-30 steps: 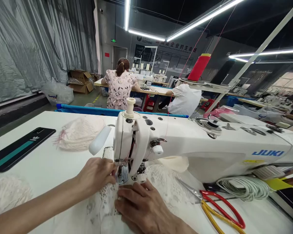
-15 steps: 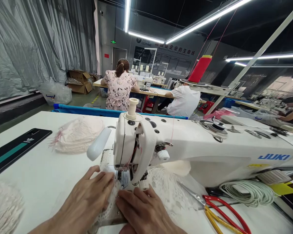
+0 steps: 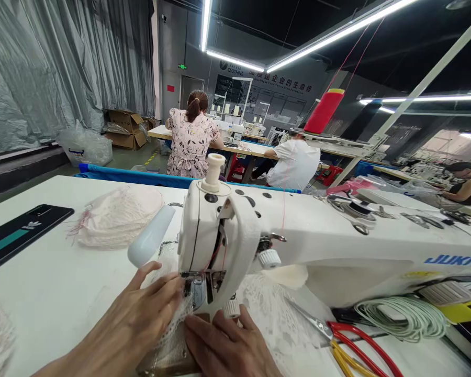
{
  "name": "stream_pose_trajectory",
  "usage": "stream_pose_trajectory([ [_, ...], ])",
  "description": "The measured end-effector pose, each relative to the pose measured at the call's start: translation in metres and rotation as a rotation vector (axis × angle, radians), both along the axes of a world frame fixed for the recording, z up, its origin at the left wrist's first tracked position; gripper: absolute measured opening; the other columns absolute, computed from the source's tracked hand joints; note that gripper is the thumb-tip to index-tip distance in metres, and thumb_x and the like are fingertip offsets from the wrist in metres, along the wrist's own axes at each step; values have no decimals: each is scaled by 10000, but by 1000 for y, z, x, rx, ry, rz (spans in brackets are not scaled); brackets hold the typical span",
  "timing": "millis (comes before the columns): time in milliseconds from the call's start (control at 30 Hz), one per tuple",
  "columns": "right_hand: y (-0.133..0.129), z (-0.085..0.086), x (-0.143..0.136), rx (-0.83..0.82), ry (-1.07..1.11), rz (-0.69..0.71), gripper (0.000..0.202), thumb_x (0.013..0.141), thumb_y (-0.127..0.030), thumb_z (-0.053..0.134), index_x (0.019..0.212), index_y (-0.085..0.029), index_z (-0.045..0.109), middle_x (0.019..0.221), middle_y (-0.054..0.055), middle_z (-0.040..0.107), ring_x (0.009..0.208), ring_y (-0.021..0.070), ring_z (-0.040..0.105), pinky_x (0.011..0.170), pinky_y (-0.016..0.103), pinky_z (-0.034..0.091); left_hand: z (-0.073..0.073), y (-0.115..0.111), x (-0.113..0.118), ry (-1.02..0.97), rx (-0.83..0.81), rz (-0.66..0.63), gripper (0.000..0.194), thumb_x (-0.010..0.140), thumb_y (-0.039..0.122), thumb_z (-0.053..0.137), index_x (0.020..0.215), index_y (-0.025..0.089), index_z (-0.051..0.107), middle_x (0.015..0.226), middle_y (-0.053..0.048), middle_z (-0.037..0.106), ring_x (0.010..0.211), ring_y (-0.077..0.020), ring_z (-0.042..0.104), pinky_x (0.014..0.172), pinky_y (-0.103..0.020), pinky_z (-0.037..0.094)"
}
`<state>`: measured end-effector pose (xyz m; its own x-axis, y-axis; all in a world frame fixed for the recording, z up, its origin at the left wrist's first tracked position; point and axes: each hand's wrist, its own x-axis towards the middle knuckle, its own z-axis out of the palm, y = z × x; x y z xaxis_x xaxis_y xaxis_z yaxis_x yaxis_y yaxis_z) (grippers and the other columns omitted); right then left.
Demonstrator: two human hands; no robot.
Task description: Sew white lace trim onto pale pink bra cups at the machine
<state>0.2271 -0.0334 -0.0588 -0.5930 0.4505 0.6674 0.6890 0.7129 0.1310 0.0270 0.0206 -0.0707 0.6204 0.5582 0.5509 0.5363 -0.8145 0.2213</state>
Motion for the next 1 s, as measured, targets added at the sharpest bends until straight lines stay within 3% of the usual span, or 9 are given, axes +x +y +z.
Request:
stream_pose_trajectory([
  [100,0,7,0,-3,36,58,484,1007,-438,266,896,-157,643,899,45,718,666,155,545,548,315,288,4,-10,-1,19,193,-65,308,860,30,363,753,235,567,791,56,672,657,-116,563,930,-309,270],
  [200,0,10,-2,7,73,65,526,1018,-426,218,867,-149,639,824,27,718,632,142,528,545,322,264,5,-18,-1,88,231,-86,330,847,7,372,650,213,539,741,42,633,636,-120,531,871,-311,308],
  [433,0,12,-6,11,90,40,534,1025,-413,208,838,-164,641,800,3,719,611,135,514,535,326,241,10,-24,3,69,259,-36,369,797,-33,391,559,203,544,664,21,605,635,-142,520,824,-326,348],
  [667,-1,10,-5,-2,69,12,491,1027,-384,236,864,-176,650,808,-12,701,590,135,493,539,324,228,18,-27,3,72,237,-47,389,791,-65,350,609,200,568,697,34,630,591,-112,533,841,-324,341],
  [900,1,7,-7,21,77,-10,568,1020,-433,164,875,-189,656,832,-1,705,580,146,493,546,317,243,-6,-19,0,64,238,-36,349,837,-12,367,600,199,511,731,35,611,650,-124,530,860,-330,334],
  [1000,3,8,-7,14,63,-15,571,1012,-454,167,904,-193,662,860,9,713,587,157,504,554,326,263,-5,-10,-2,66,245,-49,333,871,17,372,628,196,512,689,44,580,639,-116,531,865,-327,333],
])
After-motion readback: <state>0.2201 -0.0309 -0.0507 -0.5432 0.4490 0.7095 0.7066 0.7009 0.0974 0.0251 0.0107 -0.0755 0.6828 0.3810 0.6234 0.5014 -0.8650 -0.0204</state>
